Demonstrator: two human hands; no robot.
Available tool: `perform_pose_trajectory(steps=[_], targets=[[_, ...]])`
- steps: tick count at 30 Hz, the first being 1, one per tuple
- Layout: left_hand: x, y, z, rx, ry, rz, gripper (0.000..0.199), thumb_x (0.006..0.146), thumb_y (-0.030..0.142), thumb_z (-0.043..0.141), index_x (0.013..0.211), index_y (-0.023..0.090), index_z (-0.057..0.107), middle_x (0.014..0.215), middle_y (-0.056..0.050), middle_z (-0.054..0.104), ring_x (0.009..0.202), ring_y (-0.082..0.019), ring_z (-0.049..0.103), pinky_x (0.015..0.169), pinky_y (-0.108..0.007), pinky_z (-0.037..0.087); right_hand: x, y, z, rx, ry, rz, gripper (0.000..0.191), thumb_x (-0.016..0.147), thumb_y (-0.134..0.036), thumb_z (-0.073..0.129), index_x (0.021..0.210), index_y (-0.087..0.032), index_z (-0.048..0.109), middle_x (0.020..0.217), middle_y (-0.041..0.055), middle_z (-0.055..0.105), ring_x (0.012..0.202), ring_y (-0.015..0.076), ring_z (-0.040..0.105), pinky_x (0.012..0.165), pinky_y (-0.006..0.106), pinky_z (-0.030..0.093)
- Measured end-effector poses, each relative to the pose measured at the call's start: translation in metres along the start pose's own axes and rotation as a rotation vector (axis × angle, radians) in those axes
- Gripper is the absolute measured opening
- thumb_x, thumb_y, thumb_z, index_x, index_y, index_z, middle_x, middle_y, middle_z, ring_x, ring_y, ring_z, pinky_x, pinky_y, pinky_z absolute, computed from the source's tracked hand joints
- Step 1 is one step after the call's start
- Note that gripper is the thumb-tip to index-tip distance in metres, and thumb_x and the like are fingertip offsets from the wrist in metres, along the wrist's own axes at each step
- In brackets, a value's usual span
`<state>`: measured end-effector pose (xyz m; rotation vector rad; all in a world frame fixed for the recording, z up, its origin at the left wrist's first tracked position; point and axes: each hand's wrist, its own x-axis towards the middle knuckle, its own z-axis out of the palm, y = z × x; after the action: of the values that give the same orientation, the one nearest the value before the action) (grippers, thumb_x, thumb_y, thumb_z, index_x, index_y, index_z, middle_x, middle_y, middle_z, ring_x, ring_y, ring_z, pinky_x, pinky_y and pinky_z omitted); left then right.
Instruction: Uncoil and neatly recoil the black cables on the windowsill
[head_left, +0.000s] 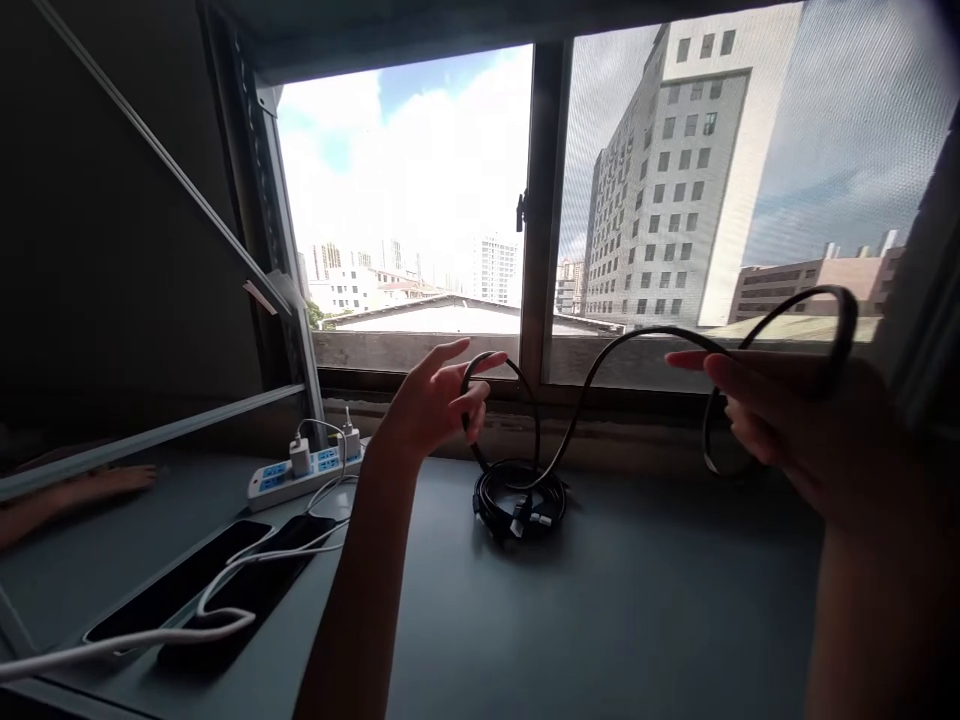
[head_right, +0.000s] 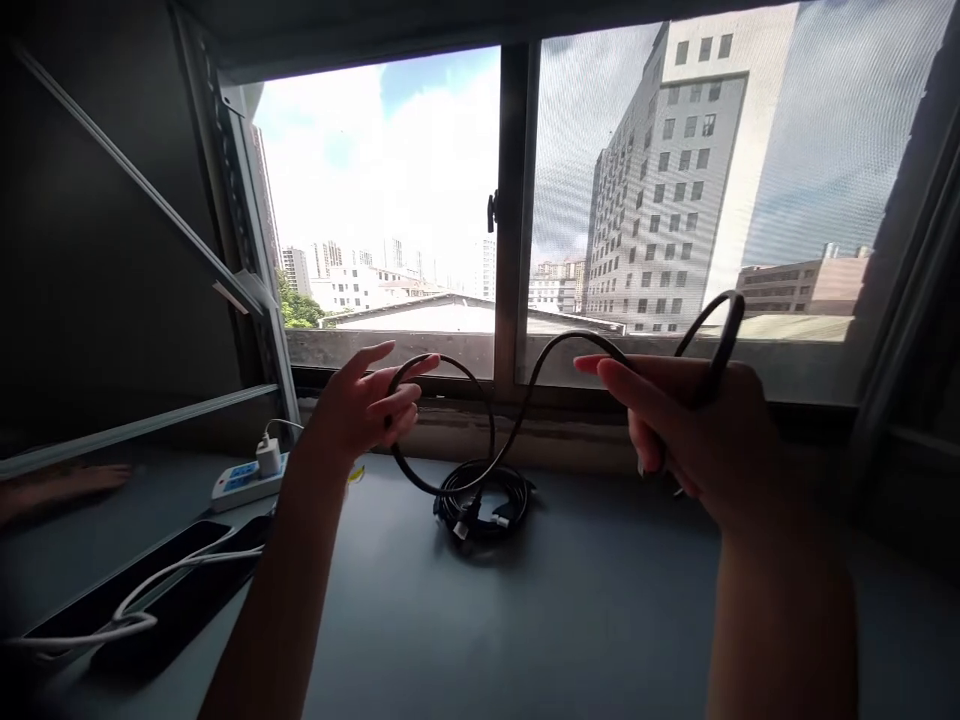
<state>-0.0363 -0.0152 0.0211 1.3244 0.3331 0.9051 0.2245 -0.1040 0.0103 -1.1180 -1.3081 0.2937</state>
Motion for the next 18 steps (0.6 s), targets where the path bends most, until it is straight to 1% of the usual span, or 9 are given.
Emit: perform_pose_trajectory(steps=[3,4,6,8,10,12,14,16,18], targets=[[0.011,-0.009,0.001,-0.236,-0.043,-0.079,0.038,0.085,0.043,0.041,0.098,0.011,0.057,0.037,0.008,0.03,0.031,-0.008,0.038,0.038,-0.018,0.036,-0.007,-0.01,0.007,0.009,-0.052,-0.011,0.045,0.066,-0.056,0.064,0.091,-0.019,0.07,0.031,-0.0079,0.032,0.024,0.0039,0.024,0.027,0.02,0.014],[0.015,-0.013,0.001,-0.318,-0.076,-0.111,0.037,0.087,0.043,0.04,0.097,0.011,0.057,0.036,0.009,0.026,0.028,-0.006,0.033,0.036,-0.016,0.033,-0.01,-0.014,0.009,0.01,-0.078,-0.009,0.045,0.067,-0.056,0.063,0.092,-0.019,0.07,0.03,-0.0081,0.031,0.024,0.0037,0.023,0.027,0.02,0.014],[0.021,-0.02,0.005,-0.412,-0.163,-0.159,0.035,0.091,0.039,0.034,0.093,0.013,0.057,0.035,0.011,0.022,0.024,-0.004,0.021,0.03,-0.014,0.023,-0.014,-0.019,0.011,-0.003,-0.132,0.007,0.046,0.068,-0.055,0.063,0.094,-0.017,0.07,0.029,-0.0081,0.032,0.024,0.0034,0.023,0.028,0.019,0.014],[0.023,-0.024,0.011,-0.38,-0.222,-0.174,0.036,0.094,0.035,0.028,0.088,0.014,0.057,0.035,0.01,0.022,0.022,-0.003,0.014,0.025,-0.015,0.013,-0.016,-0.021,0.014,-0.027,-0.196,0.014,0.046,0.069,-0.053,0.063,0.095,-0.016,0.07,0.029,-0.0078,0.034,0.024,0.0033,0.024,0.029,0.019,0.016],[0.02,-0.027,0.022,-0.25,-0.231,-0.156,0.04,0.095,0.038,0.027,0.089,0.014,0.058,0.035,0.009,0.026,0.021,-0.003,0.015,0.024,-0.016,0.009,-0.015,-0.021,0.017,-0.053,-0.304,0.003,0.045,0.071,-0.051,0.061,0.097,-0.015,0.07,0.03,-0.0073,0.037,0.025,0.0031,0.025,0.03,0.018,0.018],[0.014,-0.028,0.036,-0.058,-0.167,-0.096,0.041,0.092,0.046,0.033,0.096,0.014,0.059,0.036,0.008,0.031,0.023,-0.004,0.023,0.024,-0.016,0.01,-0.012,-0.019,0.024,-0.081,-0.471,-0.026,0.044,0.074,-0.049,0.06,0.1,-0.015,0.069,0.031,-0.0066,0.039,0.026,0.003,0.027,0.03,0.018,0.02],[0.007,-0.028,0.05,0.105,-0.053,0.021,0.041,0.088,0.05,0.042,0.103,0.016,0.059,0.037,0.008,0.033,0.025,-0.005,0.03,0.025,-0.015,0.013,-0.011,-0.018,0.032,-0.108,-0.653,-0.048,0.044,0.075,-0.049,0.059,0.104,-0.016,0.068,0.032,-0.0062,0.042,0.028,0.0034,0.029,0.03,0.017,0.022],[0.002,-0.028,0.059,0.181,0.059,0.149,0.035,0.085,0.048,0.049,0.101,0.018,0.059,0.036,0.01,0.03,0.024,-0.004,0.028,0.025,-0.014,0.015,-0.012,-0.018,0.04,-0.129,-0.783,-0.042,0.046,0.076,-0.05,0.058,0.109,-0.018,0.066,0.035,-0.0056,0.046,0.029,0.0036,0.031,0.03,0.016,0.024],[0.0,-0.027,0.062,0.204,0.118,0.242,0.026,0.084,0.042,0.053,0.089,0.017,0.059,0.036,0.011,0.027,0.024,-0.003,0.021,0.025,-0.014,0.015,-0.014,-0.018,0.045,-0.129,-0.834,-0.029,0.048,0.079,-0.051,0.053,0.115,-0.02,0.061,0.043,-0.0038,0.054,0.029,0.0039,0.034,0.03,0.016,0.027]])
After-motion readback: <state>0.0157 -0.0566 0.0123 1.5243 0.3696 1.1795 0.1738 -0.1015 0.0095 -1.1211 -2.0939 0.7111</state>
